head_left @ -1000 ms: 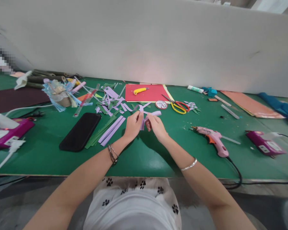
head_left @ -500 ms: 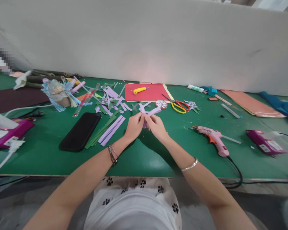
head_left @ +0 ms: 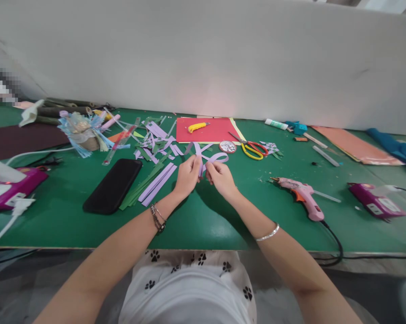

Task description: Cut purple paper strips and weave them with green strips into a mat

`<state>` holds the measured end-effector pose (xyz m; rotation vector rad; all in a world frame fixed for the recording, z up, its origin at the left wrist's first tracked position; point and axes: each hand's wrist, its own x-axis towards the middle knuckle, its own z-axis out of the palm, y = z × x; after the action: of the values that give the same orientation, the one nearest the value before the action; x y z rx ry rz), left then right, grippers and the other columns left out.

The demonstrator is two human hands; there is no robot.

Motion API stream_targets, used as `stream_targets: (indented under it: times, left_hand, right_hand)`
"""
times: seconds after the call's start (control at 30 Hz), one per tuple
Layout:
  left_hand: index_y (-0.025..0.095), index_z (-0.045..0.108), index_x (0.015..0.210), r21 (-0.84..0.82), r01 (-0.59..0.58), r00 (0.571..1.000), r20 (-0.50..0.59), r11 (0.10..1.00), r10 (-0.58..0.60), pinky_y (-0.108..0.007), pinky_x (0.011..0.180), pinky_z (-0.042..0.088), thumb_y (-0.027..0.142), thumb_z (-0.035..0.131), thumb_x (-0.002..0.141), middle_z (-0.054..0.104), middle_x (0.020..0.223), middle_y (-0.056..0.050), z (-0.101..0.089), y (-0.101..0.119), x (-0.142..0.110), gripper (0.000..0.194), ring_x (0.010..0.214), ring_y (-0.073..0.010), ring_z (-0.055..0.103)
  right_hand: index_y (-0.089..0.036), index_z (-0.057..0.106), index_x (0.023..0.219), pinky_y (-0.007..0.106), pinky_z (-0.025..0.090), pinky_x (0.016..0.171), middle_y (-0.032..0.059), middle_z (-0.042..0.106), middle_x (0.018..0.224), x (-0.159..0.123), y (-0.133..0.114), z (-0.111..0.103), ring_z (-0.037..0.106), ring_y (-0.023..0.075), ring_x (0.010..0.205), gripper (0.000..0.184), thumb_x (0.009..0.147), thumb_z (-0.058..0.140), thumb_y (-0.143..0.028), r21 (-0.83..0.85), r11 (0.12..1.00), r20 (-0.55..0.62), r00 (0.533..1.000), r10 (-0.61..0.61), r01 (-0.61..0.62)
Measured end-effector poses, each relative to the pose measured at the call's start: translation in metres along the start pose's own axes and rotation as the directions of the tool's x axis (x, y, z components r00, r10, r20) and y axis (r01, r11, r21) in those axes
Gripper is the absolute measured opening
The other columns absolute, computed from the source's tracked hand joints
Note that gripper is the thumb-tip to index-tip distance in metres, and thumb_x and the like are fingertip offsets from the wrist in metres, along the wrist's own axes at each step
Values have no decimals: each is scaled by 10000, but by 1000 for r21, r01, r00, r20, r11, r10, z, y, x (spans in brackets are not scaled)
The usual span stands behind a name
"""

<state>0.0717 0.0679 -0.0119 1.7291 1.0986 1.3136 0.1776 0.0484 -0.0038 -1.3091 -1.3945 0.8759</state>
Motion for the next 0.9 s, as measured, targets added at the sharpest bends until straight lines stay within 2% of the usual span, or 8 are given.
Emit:
stream_targets:
  times: [0.1,0.2,0.33,0.57,0.8,0.9]
  left_hand:
    - [207,336,543,33,-17,995,98,999,14,-197,388,347,434,295,861,375,397,70,1,-2,0,394,344,-85,444]
    - [202,347,527,72,-51,993,115,996,42,-206,409,333,384,352,847,391,405,64,1,-2,0,368,372,-91,446]
    - [204,331,527,111,-69,996,70,991,62,-216,440,323,354,354,848,394,432,54,1,-2,1,355,424,-102,456]
    - [207,303,528,104,-58,998,24,993,56,-208,438,331,345,342,859,364,423,65,1,-1,0,361,409,-96,480]
    - [211,321,555,58,-13,996,-83,998,18,-204,442,359,303,306,881,376,419,67,-1,-1,3,339,383,-88,456]
    - [209,340,556,14,14,991,-134,1000,-12,-200,435,359,318,313,886,384,418,65,-4,0,6,348,379,-85,448]
  right_hand:
    - [-198,359,479,200,281,396,-60,364,390,1,-1,-3,334,56,363,346,782,396,-362,25,1000,-51,999,-7,9]
    - [-198,367,514,202,285,406,-62,367,421,1,-1,-3,339,60,388,327,769,423,-395,11,1000,-59,998,-18,19]
    - [-198,383,549,203,269,407,-61,366,461,-1,1,0,337,66,426,302,736,464,-421,-33,999,-5,1000,-27,27]
    - [-197,353,520,197,271,399,-67,373,441,-1,2,-1,335,56,397,272,752,410,-328,-35,999,39,999,-34,35]
    - [-192,367,483,186,261,364,-78,374,388,0,-2,-1,323,41,333,290,749,432,-290,86,993,58,995,81,-86]
    - [-192,361,481,181,259,362,-84,365,382,2,-2,-1,317,36,322,292,753,423,-276,93,991,41,995,94,-98]
